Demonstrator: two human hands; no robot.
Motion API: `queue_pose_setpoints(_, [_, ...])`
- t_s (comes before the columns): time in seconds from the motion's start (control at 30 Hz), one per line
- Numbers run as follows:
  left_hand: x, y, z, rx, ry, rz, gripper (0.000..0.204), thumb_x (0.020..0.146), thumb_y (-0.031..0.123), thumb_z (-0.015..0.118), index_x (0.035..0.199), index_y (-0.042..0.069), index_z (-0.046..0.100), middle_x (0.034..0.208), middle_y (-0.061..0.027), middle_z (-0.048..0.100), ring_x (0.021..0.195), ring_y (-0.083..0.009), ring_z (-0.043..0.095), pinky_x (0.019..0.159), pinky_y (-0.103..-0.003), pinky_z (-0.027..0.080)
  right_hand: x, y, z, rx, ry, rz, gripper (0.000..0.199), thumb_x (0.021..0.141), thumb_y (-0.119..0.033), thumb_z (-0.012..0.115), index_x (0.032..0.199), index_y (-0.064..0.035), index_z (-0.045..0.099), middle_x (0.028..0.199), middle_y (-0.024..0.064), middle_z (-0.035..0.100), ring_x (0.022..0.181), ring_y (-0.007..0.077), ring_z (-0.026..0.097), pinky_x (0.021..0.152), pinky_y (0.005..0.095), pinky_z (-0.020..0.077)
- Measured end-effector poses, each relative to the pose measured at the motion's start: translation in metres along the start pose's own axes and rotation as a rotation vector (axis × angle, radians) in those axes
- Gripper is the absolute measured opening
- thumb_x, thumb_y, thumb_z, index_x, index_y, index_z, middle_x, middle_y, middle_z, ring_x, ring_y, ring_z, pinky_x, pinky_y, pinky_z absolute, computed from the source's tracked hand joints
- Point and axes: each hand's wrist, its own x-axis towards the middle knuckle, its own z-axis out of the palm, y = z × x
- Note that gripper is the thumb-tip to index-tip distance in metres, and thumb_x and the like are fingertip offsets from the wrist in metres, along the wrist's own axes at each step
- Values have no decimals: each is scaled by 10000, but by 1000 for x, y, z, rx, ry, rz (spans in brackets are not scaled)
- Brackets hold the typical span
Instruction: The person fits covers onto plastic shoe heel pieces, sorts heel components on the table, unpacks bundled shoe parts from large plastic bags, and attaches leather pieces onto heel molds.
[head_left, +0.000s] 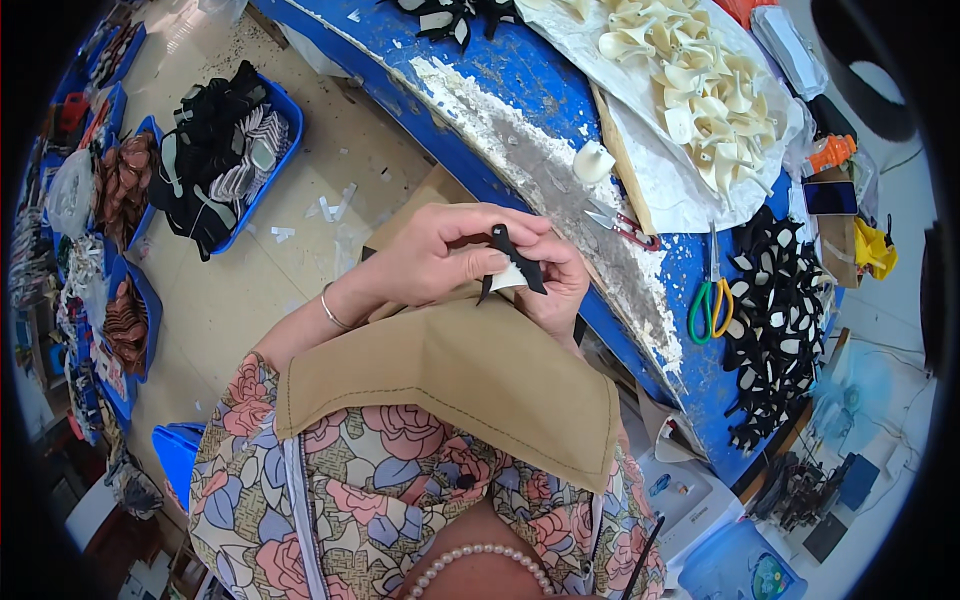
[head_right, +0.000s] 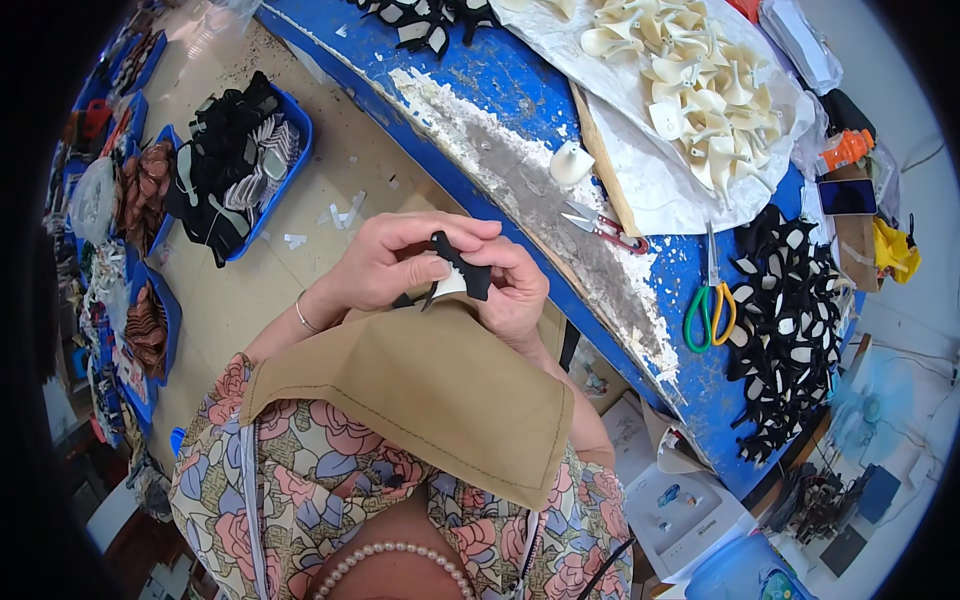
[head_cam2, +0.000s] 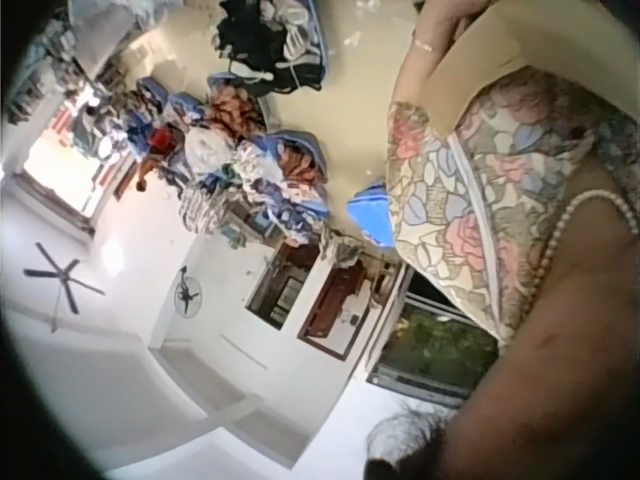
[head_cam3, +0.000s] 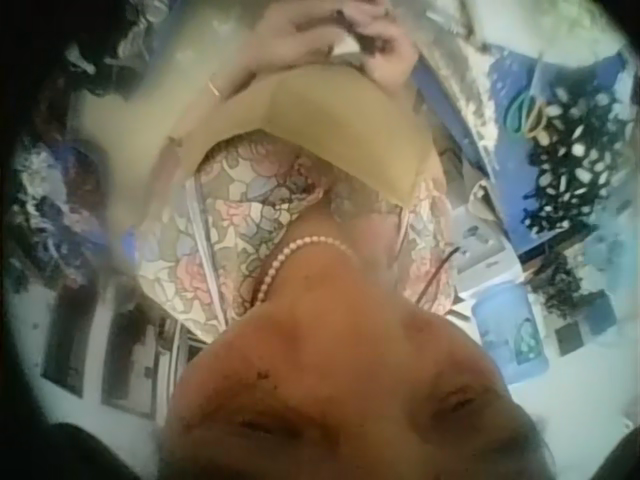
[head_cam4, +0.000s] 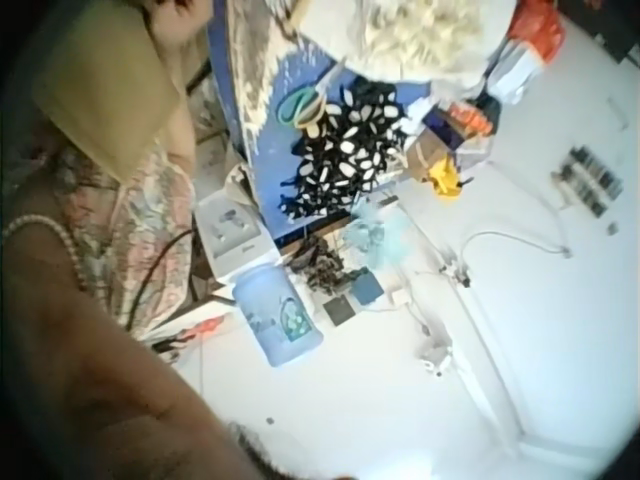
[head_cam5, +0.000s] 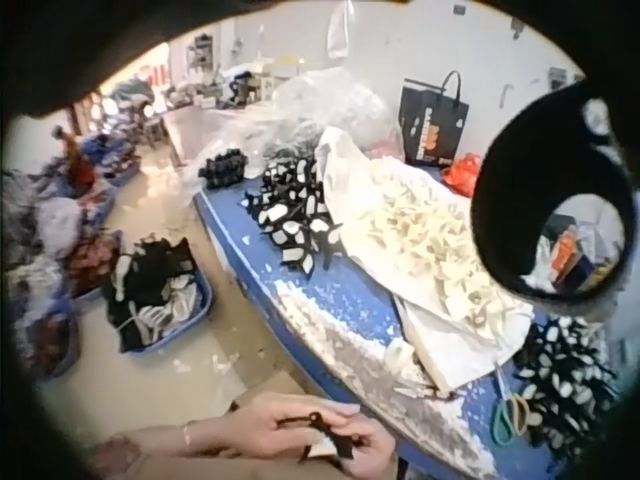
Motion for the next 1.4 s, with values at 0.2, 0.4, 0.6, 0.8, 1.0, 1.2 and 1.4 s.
queue_pose_setpoints(0.2, [4, -8, 9, 19, 156, 17, 257, 905, 201, 550, 993, -31, 619, 1118, -166, 613, 1028, -216, 584, 896, -323, 447, -1, 5, -4, 27, -39, -7, 236, 782, 31, 683, 988, -1, 572, 939, 93, 613, 865, 137, 601, 737, 256, 494])
queue_pose_setpoints(0.4, [3, -15, 8, -216, 162, -49, 194, 899, 140, 554, 981, -26, 613, 1121, -157, 603, 1035, -191, 562, 894, -321, 439, 10, -2, -7, -444, -136, -228, 294, 683, 116, 658, 945, -1, 592, 909, 122, 594, 837, 199, 576, 726, 278, 462])
queue_pose_setpoints(0.6, [6, -18, -3, -109, 123, 82, 136, 876, 78, 567, 973, -4, 615, 1100, -113, 569, 1077, -190, 525, 937, -322, 400, 7, -14, -1, 135, 129, 179, 282, 758, 101, 609, 1018, -6, 592, 1052, 97, 568, 932, 140, 563, 790, 268, 465])
queue_pose_setpoints(0.8, [7, -1, -14, 494, -56, 223, 218, 858, 75, 556, 1067, 19, 584, 1006, -111, 569, 961, -244, 543, 874, -349, 407, 31, -46, -30, -178, -151, 295, 323, 792, 111, 574, 1099, 11, 577, 984, 92, 628, 898, 141, 605, 796, 251, 480])
queue_pose_setpoints(1.0, [12, -10, -22, 798, -166, 118, 219, 839, 88, 553, 1050, 60, 605, 892, -101, 593, 865, -277, 553, 795, -365, 422, 45, -70, -14, -397, -167, 462, 319, 798, 97, 576, 1107, 14, 585, 976, 72, 635, 885, 108, 593, 773, 246, 483])
queue_pose_setpoints(1.2, [14, -22, -26, 287, 65, -56, 153, 888, 34, 456, 965, -5, 583, 784, -86, 597, 756, -102, 545, 698, -265, 448, 41, -53, -29, -206, 107, 382, 282, 958, -152, 454, 1093, 69, 565, 813, 135, 650, 652, 143, 597, 636, 237, 486])
queue_pose_setpoints(1.4, [9, -46, -10, 128, 156, -44, 171, 913, 20, 406, 950, 1, 573, 750, -86, 570, 718, -144, 553, 647, -265, 441, 26, -26, 4, 61, 72, 487, 327, 979, -201, 405, 1143, 59, 517, 787, 122, 641, 621, 154, 605, 572, 267, 505])
